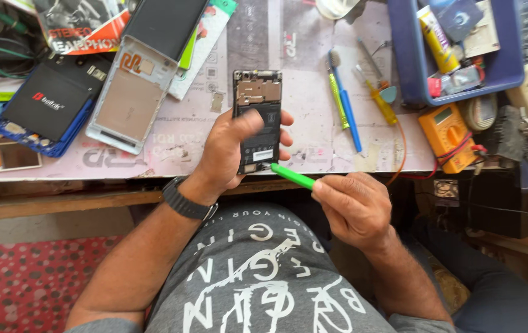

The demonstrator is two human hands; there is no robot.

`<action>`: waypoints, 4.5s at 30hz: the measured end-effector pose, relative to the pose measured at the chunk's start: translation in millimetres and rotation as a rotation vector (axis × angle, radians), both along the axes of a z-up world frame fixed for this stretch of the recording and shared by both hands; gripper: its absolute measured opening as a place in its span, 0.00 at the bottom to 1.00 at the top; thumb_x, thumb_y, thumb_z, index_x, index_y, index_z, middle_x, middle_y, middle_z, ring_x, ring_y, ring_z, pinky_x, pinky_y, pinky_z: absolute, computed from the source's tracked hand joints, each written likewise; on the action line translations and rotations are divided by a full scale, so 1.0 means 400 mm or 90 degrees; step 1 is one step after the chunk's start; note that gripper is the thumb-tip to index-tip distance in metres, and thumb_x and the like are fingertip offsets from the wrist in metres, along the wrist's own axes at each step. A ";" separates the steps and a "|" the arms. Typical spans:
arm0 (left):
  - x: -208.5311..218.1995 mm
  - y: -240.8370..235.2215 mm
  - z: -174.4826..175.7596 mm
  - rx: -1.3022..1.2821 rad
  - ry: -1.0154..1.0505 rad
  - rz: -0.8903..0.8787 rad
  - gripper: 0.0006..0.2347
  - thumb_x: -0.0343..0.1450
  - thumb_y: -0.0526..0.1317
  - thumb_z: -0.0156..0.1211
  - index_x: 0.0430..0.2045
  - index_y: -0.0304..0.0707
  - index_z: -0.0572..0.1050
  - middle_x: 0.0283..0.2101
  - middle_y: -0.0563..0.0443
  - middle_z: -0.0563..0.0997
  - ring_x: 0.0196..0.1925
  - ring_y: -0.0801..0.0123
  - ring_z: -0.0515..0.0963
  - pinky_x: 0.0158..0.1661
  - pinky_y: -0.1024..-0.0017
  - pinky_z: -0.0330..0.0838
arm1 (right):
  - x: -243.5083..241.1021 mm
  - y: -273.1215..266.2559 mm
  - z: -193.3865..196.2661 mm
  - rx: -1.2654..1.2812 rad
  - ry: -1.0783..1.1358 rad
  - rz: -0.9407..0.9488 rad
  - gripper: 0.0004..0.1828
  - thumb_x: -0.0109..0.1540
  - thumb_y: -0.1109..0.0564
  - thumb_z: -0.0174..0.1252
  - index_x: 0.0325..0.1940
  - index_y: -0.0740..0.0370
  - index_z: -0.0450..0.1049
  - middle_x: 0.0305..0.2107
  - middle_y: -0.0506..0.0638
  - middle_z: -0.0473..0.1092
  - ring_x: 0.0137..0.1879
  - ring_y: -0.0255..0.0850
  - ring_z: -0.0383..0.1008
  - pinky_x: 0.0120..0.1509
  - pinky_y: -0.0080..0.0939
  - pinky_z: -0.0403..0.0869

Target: The person applies adhesive to the internal frame of a disassembled smartphone, then uses a green plastic tool and a blue toothbrush to clean the battery compartment and edges. The person reattaches the back cover, presses the edges to secure it, and tests the touchscreen responsiveness.

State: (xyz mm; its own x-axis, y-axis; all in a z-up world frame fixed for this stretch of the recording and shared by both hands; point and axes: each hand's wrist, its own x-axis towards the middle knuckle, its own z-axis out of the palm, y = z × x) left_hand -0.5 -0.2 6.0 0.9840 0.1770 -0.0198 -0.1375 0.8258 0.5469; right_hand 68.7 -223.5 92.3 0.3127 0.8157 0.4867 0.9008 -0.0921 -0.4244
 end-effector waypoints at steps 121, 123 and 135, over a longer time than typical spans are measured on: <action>-0.003 0.015 -0.050 -0.169 -0.055 -0.024 0.33 0.78 0.64 0.29 0.74 0.42 0.54 0.68 0.38 0.68 0.63 0.52 0.74 0.61 0.50 0.73 | 0.010 0.383 -0.163 -0.108 0.017 0.045 0.50 0.71 0.26 0.35 0.86 0.62 0.38 0.81 0.61 0.36 0.86 0.54 0.30 0.88 0.55 0.30; -0.010 0.011 -0.063 -0.164 -0.030 -0.004 0.32 0.79 0.63 0.30 0.71 0.38 0.57 0.67 0.39 0.69 0.63 0.54 0.73 0.61 0.51 0.73 | -0.033 0.342 -0.166 -0.057 0.057 0.102 0.61 0.64 0.16 0.36 0.82 0.65 0.38 0.79 0.63 0.35 0.86 0.56 0.29 0.89 0.57 0.32; 0.005 -0.018 -0.070 0.000 -0.111 0.109 0.39 0.78 0.46 0.57 0.77 0.42 0.34 0.65 0.40 0.66 0.70 0.56 0.66 0.70 0.57 0.62 | 0.002 0.191 -0.153 -0.017 0.148 -0.160 0.24 0.69 0.65 0.56 0.70 0.67 0.66 0.57 0.59 0.73 0.63 0.51 0.78 0.68 0.44 0.75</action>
State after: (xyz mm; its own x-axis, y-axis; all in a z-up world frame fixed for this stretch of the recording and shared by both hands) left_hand 1.6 -7.3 -22.0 0.9282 0.3417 0.1471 -0.3677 0.7827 0.5021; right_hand 69.4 -147.0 31.2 0.6061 0.7101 0.3583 0.7277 -0.3132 -0.6102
